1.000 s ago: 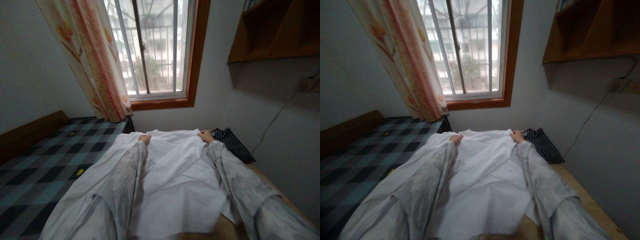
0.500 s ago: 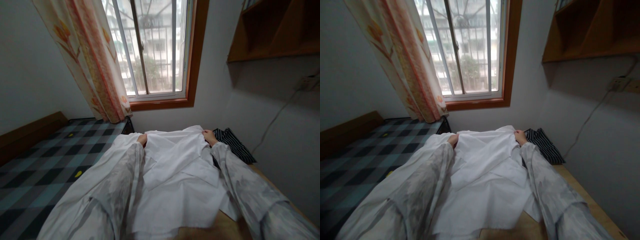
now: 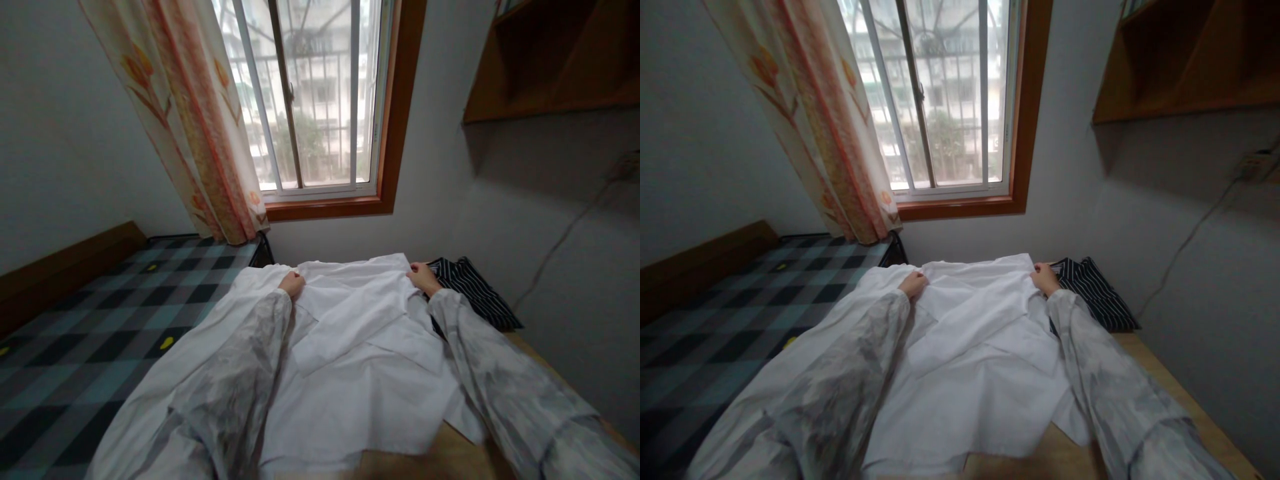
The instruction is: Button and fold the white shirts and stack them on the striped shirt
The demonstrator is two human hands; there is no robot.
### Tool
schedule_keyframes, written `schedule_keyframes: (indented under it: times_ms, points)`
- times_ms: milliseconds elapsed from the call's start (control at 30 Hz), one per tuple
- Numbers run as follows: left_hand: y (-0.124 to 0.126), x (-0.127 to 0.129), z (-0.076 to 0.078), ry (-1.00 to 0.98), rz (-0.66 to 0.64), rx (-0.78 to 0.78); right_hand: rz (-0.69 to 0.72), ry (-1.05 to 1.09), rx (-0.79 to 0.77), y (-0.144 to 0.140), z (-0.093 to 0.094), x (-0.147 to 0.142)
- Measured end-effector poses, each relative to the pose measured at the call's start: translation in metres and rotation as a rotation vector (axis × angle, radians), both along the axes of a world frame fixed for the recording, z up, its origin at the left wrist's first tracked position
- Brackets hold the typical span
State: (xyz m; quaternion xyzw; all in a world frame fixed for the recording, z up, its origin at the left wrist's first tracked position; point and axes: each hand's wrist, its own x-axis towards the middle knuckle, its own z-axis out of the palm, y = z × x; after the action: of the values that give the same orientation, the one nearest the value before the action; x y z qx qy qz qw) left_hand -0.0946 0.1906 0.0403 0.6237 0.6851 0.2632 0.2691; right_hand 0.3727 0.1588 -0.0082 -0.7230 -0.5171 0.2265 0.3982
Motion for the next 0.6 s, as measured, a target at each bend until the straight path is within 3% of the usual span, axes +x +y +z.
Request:
schedule_keyframes:
  times_ms: [133, 233, 400, 500, 600]
  points:
    - [-0.007, -0.004, -0.001, 0.134, 0.006, -0.026, 0.041, -0.038, -0.093, 0.0, -0.001, -0.003]
    - [-0.01, -0.003, 0.001, 0.184, 0.03, 0.052, 0.089, -0.05, -0.139, -0.003, 0.002, -0.003]
    - [-0.018, -0.002, -0.001, 0.228, 0.089, 0.112, 0.075, -0.099, -0.029, -0.019, 0.009, -0.003]
    - [-0.027, -0.004, 0.002, 0.258, 0.09, 0.057, 0.045, -0.128, -0.044, -0.036, 0.012, -0.001]
    - [-0.043, -0.007, 0.011, 0.207, -0.014, -0.114, 0.081, -0.029, -0.167, -0.059, 0.016, 0.003]
